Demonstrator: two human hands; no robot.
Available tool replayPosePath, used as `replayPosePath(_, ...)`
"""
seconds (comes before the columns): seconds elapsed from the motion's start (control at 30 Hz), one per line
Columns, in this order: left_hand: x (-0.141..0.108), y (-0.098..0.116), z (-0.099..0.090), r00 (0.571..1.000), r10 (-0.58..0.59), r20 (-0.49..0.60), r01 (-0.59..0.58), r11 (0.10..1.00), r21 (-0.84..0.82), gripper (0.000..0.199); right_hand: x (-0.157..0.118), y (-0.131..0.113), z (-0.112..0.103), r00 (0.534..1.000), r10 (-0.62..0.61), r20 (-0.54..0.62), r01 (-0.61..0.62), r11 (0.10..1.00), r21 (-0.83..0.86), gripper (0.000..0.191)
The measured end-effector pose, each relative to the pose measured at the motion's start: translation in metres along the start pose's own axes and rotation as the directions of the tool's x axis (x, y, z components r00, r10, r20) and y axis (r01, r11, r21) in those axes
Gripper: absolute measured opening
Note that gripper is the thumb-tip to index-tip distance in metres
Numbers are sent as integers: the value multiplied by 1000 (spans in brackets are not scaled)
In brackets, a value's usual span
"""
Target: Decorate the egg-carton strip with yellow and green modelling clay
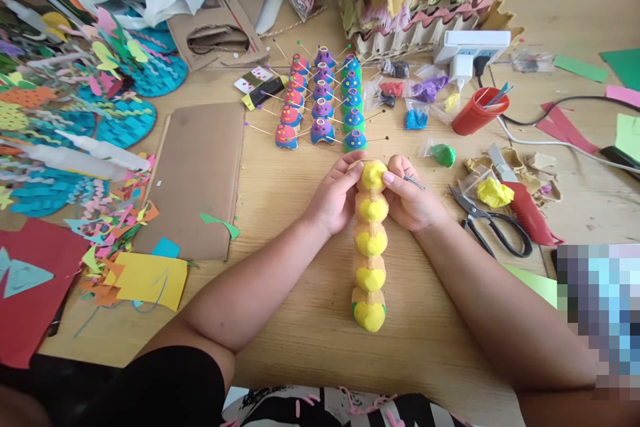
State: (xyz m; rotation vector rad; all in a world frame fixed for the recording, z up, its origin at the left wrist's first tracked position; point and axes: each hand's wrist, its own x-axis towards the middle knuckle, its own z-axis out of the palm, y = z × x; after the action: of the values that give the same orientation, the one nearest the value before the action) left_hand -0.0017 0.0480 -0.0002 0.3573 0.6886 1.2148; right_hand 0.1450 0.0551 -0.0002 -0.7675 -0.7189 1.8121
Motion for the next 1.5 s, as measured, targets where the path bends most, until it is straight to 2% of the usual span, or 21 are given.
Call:
replayPosePath(0.23,1,1,1,998,-30,-51,30,1000,-2,13,0,0,0,1000,-10,4,10,1000,1,71)
replayPosePath(0.4,1,0,0,1000,-11,-1,11,1000,-22,12,-1,0,1,999,-10,-33,10,1000,-8,71)
replayPosePath(0.57,1,-1,-1,1000,8,12,-8,1000,6,19,-1,0,1,1000,0,13,0,1000,9,70)
replayPosePath(0.77,0,-2,0,999,22,24,-23,999,45,23,1,0,0,999,5,-37,-4,1000,24,69)
replayPosePath(0.97,-1,-2,1,1000,10,6,-11,997,76,17,1,2,1,998,22,-57,-20,1000,20,69)
replayPosePath(1.17,-1,0,1,999,-6,37,4,998,55,16,0,4,2,998,10,-60,-9,1000,9,69)
replayPosePath(1.5,1,1,-2,998,-39,44,37,998,41,29,1,3,1,999,32,-43,-30,998,54,68)
